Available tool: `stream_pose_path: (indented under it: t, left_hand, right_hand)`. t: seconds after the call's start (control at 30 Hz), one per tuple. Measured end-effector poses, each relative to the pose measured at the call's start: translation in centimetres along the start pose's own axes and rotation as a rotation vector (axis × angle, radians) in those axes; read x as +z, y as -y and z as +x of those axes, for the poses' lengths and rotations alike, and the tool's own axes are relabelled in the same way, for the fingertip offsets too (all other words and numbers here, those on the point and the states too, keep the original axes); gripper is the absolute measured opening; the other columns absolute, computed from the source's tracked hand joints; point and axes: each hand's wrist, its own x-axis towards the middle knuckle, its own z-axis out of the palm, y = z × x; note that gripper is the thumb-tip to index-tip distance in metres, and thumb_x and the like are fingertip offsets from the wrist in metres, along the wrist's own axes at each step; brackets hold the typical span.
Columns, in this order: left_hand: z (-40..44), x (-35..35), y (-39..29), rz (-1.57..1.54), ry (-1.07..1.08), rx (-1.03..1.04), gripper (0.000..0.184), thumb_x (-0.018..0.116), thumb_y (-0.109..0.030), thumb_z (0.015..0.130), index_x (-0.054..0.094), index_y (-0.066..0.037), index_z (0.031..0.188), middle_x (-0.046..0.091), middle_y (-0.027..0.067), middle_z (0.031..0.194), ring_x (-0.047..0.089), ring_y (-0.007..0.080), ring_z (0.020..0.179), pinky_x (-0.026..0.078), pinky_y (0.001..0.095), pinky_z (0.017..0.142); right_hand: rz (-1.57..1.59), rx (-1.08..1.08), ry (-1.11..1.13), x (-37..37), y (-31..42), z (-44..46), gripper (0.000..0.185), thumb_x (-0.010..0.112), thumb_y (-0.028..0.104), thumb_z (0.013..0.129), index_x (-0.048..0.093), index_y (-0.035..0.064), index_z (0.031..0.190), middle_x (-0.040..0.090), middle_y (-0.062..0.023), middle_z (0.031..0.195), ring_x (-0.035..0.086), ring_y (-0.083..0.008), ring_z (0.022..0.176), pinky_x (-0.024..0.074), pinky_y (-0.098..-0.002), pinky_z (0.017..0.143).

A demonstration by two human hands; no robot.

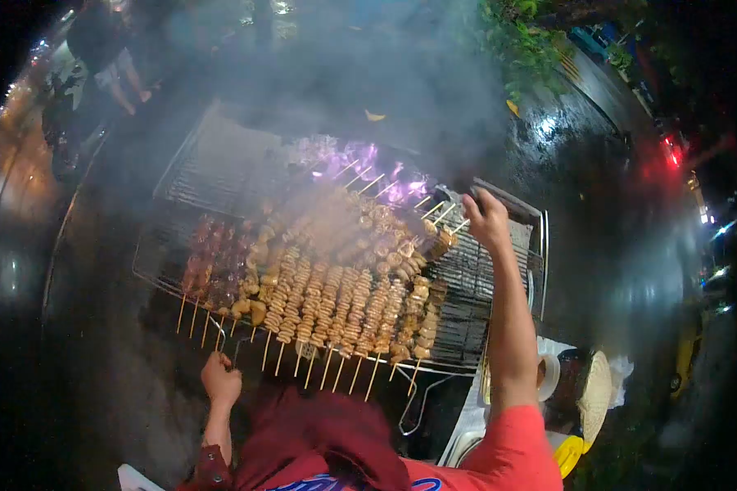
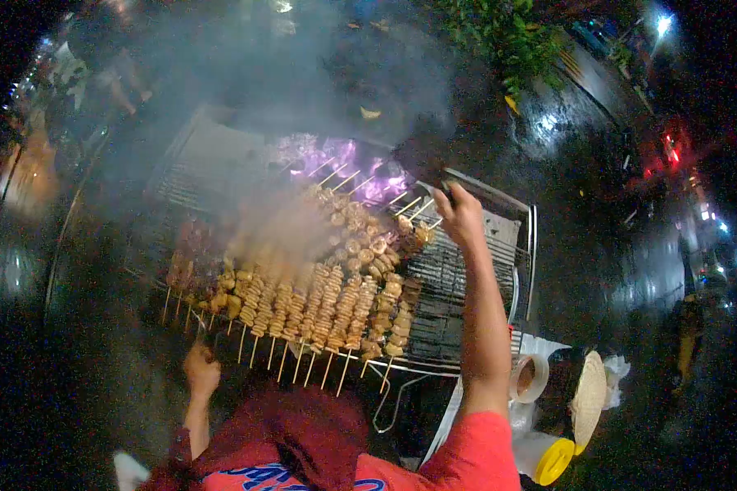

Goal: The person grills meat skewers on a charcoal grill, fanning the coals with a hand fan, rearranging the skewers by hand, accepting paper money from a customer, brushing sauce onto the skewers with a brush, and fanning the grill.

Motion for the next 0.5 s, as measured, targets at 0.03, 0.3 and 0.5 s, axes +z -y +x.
stream_pose_path:
  t: [0.03, 0.3, 0.5]
  left_hand:
    - [0.1, 0.0, 0.0, 0.032, -0.005, 0.007, 0.022, 0.061, 0.002, 0.056, 0.044, -0.004, 0.069, 0.044, 0.0089, 0.057, 0.042, 0.0200, 0.049, 0.035, 0.0324, 0.050]
    - [0.1, 0.7, 1.0, 0.020, -0.004, -0.029, 0.022, 0.059, 0.003, 0.056, 0.042, -0.004, 0.068, 0.040, 0.0060, 0.056, 0.039, 0.0166, 0.048, 0.033, 0.0303, 0.047]
    - [0.0, 0.5, 0.3, -0.016, -0.002, 0.034, 0.021, 0.055, 0.007, 0.057, 0.041, -0.003, 0.068, 0.039, 0.0022, 0.056, 0.035, 0.0108, 0.048, 0.027, 0.0271, 0.043]
  right_hand:
    - [-0.123, -0.176, -0.022, 1.3, -0.9, 2.3, 0.031, 0.063, 0.032, 0.082, 0.061, 0.0060, 0.097, 0.064, -0.0170, 0.079, 0.061, -0.0360, 0.073, 0.0468, -0.0424, 0.063]
    - [-0.292, -0.093, 0.363, 0.2, 0.5, 7.8, 0.029, 0.064, 0.034, 0.080, 0.062, 0.0066, 0.088, 0.063, -0.0192, 0.080, 0.059, -0.0406, 0.078, 0.0460, -0.0456, 0.065]
    - [-0.245, -0.074, 0.226, 0.4, -3.4, 7.5, 0.030, 0.065, 0.031, 0.081, 0.060, 0.0019, 0.084, 0.059, -0.0233, 0.074, 0.057, -0.0414, 0.073, 0.0437, -0.0441, 0.063]
